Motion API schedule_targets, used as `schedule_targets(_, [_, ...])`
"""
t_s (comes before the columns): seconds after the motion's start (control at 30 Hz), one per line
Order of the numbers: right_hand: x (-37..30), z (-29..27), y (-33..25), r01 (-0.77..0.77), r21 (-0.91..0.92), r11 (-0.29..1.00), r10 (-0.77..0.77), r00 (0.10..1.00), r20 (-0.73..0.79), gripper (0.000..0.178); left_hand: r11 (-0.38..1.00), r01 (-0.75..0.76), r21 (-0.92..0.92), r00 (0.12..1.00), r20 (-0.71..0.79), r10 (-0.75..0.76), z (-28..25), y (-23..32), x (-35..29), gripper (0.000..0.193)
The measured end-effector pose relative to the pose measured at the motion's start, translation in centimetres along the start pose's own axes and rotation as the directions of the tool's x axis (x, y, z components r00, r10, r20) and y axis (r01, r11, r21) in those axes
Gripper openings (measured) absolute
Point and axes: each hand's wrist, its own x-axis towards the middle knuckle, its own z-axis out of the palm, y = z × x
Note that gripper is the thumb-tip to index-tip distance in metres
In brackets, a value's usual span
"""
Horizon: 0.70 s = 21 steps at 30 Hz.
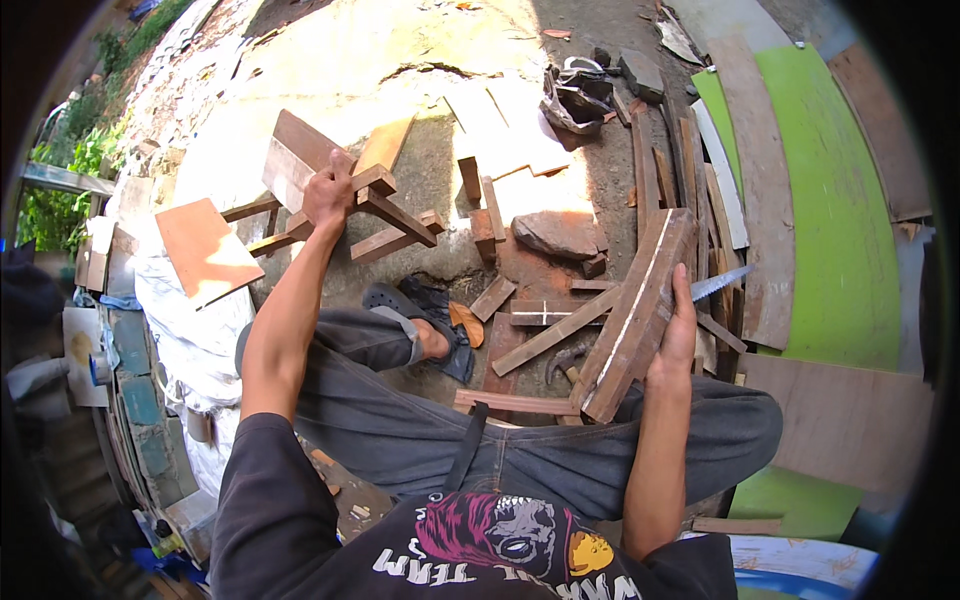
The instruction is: The person sits on the ground and uses a hand saw to cut a small piece of wood. They measure the wood with a ruler, mark it, and then saw it into smaller pieces.
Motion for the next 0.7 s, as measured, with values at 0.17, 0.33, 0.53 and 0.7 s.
schedule_targets(0.17, [0.2,0.5,0.4,0.006,-0.023,1.000,-0.008,0.996,-0.085,0.055,0.934,-0.248,0.258,0.960,0.198,0.200,2.1,-0.7,-0.5,0.079])
schedule_targets(0.33, [0.1,0.7,0.2,-0.005,-0.029,1.000,0.003,0.995,-0.100,0.059,0.886,-0.380,0.266,0.897,0.341,0.282,3.4,-0.4,-0.9,0.081])
schedule_targets(0.53, [1.4,-0.7,1.1,-0.005,-0.025,1.000,0.003,0.997,-0.083,0.062,0.980,-0.088,0.177,0.952,0.306,0.031,4.9,-0.9,0.1,0.084])
schedule_targets(0.7, [1.8,-0.7,1.5,0.001,-0.040,0.999,-0.004,0.997,-0.082,0.061,0.981,0.108,0.164,0.956,0.254,-0.148,5.0,-1.5,1.9,0.085])
